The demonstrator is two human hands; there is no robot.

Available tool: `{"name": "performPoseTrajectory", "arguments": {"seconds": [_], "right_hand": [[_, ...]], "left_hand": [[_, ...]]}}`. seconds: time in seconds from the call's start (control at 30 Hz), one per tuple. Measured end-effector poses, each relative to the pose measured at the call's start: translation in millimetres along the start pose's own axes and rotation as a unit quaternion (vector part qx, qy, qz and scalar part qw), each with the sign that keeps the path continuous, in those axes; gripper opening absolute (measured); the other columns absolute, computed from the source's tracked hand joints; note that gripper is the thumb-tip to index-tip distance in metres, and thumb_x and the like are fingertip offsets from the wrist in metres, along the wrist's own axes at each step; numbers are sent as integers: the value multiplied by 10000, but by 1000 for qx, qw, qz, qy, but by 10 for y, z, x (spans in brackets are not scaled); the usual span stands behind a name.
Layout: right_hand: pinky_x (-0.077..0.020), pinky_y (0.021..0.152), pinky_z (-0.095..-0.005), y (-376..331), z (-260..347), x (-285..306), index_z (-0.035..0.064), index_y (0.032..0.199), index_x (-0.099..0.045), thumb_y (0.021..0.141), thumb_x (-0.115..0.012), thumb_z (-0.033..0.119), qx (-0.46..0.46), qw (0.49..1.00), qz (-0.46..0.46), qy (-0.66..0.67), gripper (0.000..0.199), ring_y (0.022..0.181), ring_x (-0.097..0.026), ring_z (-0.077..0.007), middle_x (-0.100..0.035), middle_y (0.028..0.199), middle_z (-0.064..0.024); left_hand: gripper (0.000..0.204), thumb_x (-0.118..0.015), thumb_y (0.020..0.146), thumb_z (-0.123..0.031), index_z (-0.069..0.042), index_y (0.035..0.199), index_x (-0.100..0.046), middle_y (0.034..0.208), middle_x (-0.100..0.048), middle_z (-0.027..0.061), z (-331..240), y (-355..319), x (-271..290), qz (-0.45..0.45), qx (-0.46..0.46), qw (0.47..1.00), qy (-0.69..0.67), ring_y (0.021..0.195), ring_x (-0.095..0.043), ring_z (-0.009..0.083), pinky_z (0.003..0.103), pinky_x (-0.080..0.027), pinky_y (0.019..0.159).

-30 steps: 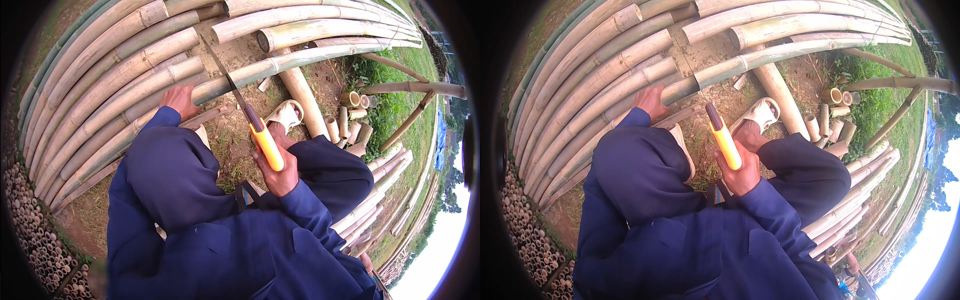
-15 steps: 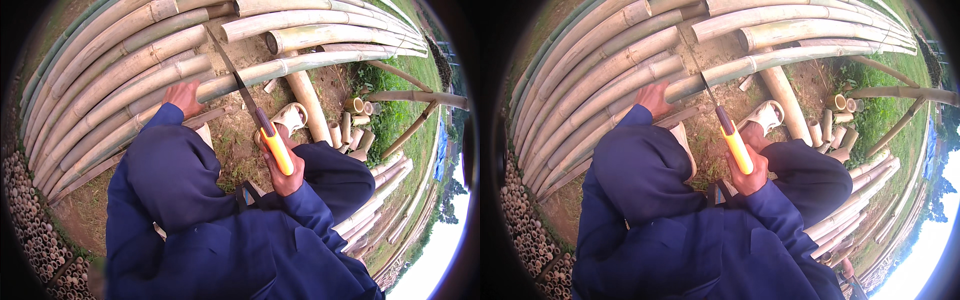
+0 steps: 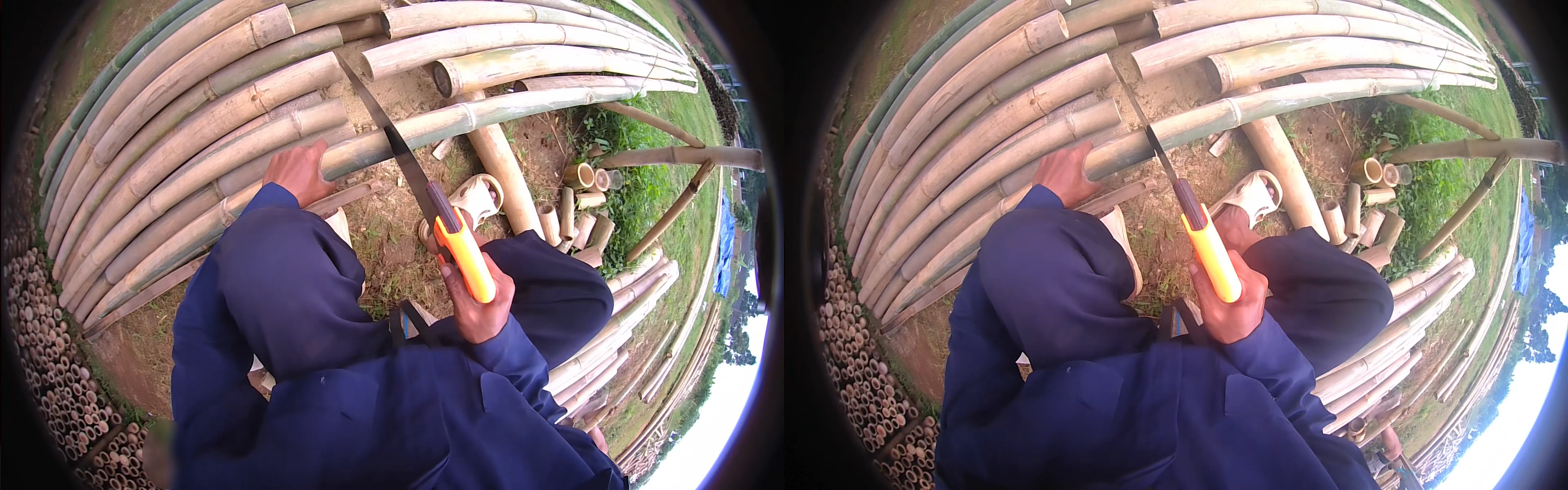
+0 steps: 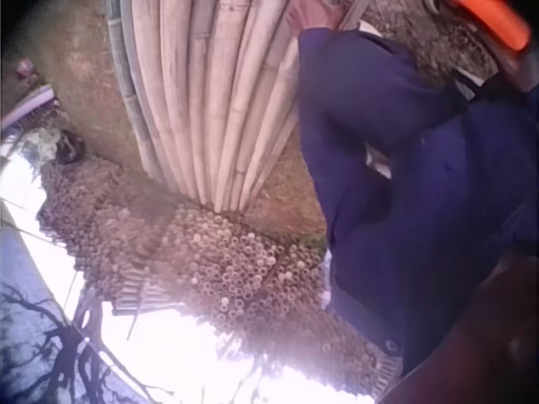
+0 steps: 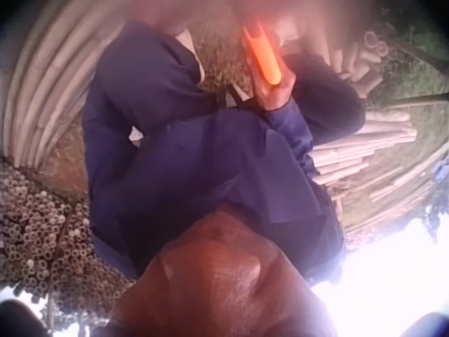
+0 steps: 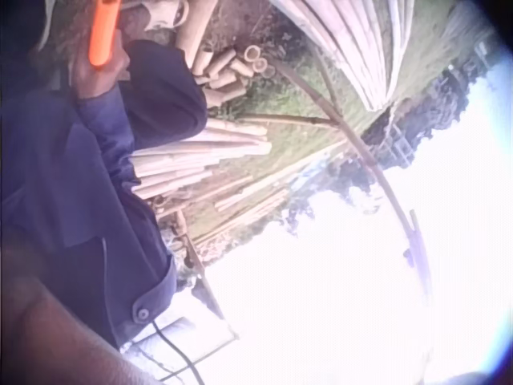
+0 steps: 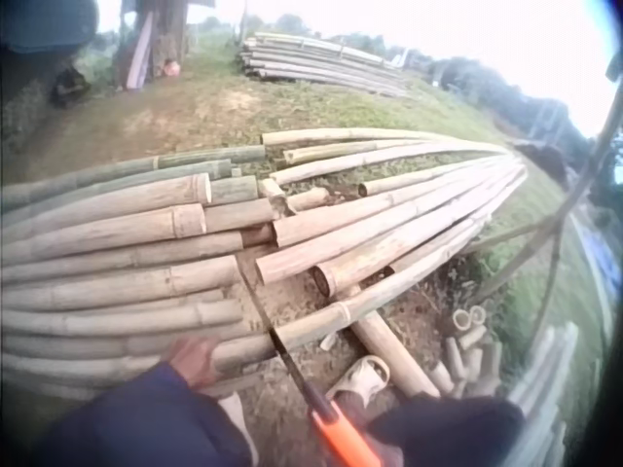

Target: The person uses a hand saw to cut bamboo poles into shorter sections. They repeatedly position a pole, saw through it, and then move the cut pieces aside.

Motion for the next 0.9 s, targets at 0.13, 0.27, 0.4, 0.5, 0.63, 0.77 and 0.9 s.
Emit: {"name": "performPoseTrajectory", "arguments": {"seconds": [0.13,0.27,0.4,0.5,0.63,0.77,0.9], "right_hand": [[-514,633,-290,-76,89,67,-29,1055,-717,891,-751,2,-15,1000,-18,-1,171,651,-662,-151,-694,779,-90],[-530,663,-293,141,497,296,-31,1076,-713,891,-751,7,62,995,-41,-71,192,683,-696,-174,-723,822,-92],[-550,763,-284,17,553,674,-46,1206,-696,911,-739,26,18,996,-54,-76,307,809,-726,-169,-763,952,-113],[-546,800,-285,-191,474,778,-62,1234,-684,915,-728,8,-28,997,-35,-62,329,849,-724,-168,-760,974,-116],[-533,752,-275,-479,245,780,-61,1176,-703,909,-728,-21,-108,994,-12,-16,271,797,-699,-145,-752,930,-102],[-509,685,-270,-637,253,749,-46,1152,-714,901,-750,-18,-107,994,9,4,255,718,-662,-136,-730,872,-78],[-504,659,-279,-693,303,841,-38,1145,-721,883,-759,-15,-93,994,29,-52,265,681,-662,-157,-709,816,-76]], "left_hand": [[602,-812,702,-309,-45,1219,-652,977,-725,279,-37,43,154,7,-11,1000,-6,954,-698,465,536,-544,881],[514,-794,726,-303,-36,1137,-640,956,-724,275,8,93,-76,14,-14,1000,9,952,-706,457,528,-552,874],[465,-791,738,-312,-40,1082,-634,948,-727,263,100,191,-228,26,8,1000,-8,958,-711,444,517,-557,879],[536,-795,733,-329,-46,1163,-648,993,-734,249,172,362,-352,35,-3,999,-6,965,-718,419,507,-556,887],[789,-818,689,-410,-10,1338,-612,1156,-709,279,194,467,-449,76,-3,997,-18,1087,-691,418,488,-538,968],[975,-843,680,-500,34,1438,-545,1321,-642,313,517,721,-594,160,4,976,-145,1245,-617,444,461,-463,1098],[931,-837,727,-560,63,1368,-581,1236,-692,288,499,1049,-840,194,1,947,-257,1130,-691,410,470,-533,1001]]}}
Point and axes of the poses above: each hand's wrist, its own y-axis towards the middle knuckle, its own x-axis out of the back of the hand, z = x × y, the point moved 5 cm from there along y, towards the middle knuckle
